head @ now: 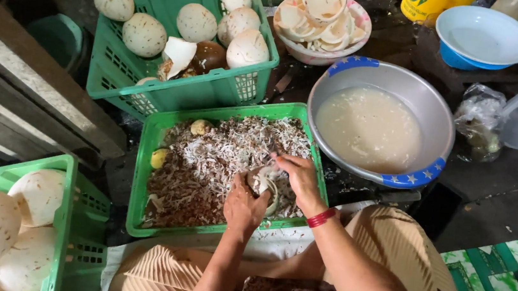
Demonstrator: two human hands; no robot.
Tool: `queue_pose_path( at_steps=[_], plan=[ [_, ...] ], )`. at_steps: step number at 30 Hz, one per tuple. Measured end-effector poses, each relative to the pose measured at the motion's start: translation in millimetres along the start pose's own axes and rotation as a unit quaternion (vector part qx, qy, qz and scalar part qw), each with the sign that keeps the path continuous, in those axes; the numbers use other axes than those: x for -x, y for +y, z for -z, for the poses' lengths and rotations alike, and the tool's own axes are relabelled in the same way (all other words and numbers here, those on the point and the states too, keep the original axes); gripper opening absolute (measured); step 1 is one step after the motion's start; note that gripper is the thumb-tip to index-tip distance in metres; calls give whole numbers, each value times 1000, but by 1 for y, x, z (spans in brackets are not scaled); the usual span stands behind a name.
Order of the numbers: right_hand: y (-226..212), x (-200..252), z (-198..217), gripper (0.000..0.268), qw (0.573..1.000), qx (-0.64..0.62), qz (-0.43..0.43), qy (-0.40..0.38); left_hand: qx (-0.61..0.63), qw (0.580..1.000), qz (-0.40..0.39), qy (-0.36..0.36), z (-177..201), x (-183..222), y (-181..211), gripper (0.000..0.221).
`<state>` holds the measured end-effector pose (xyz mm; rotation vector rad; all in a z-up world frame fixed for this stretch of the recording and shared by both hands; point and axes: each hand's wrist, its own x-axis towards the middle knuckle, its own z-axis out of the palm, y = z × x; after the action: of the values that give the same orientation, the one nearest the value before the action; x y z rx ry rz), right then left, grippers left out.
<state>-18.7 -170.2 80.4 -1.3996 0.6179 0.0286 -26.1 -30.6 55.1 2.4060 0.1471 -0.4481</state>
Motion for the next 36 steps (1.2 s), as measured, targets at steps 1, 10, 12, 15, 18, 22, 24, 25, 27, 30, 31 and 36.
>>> queue_pose_path(
  at_steps=[1,10,12,15,18,22,24,25,27,30,31,36],
  plan=[
    [7,-4,-2,24,996,-11,80,46,-22,1000,8,-11,-7,-4,0,88],
    [51,-25,-15,37,916,271,287,75,44,997,-20,-54,16,11,26,96],
    [58,-34,-12,45,942,270,178,89,32,998,-14,-54,22,14,28,90],
    [72,-40,-13,44,949,215,210,93,46,995,13,-83,27,17,36,80],
    [38,-12,-13,27,928,246,280,-12,20,995,0,-94,23,17,36,78],
    [82,-51,-4,32,958,218,173,68,43,995,-30,-83,26,19,38,72],
    [89,-49,-8,30,963,181,186,72,55,994,-20,-88,29,21,40,71],
    [73,-33,-11,28,938,240,248,42,42,995,-21,-86,27,21,39,70],
    [68,-33,-10,25,903,295,311,14,28,996,-27,-83,25,20,39,69],
    [96,-74,-11,29,917,242,290,127,-72,994,-37,-78,25,18,41,72],
    [103,-79,-19,26,911,236,325,97,-41,996,-33,-76,25,17,41,70],
    [95,-75,-2,14,835,315,438,111,7,997,-52,-62,21,16,31,71]
  ],
)
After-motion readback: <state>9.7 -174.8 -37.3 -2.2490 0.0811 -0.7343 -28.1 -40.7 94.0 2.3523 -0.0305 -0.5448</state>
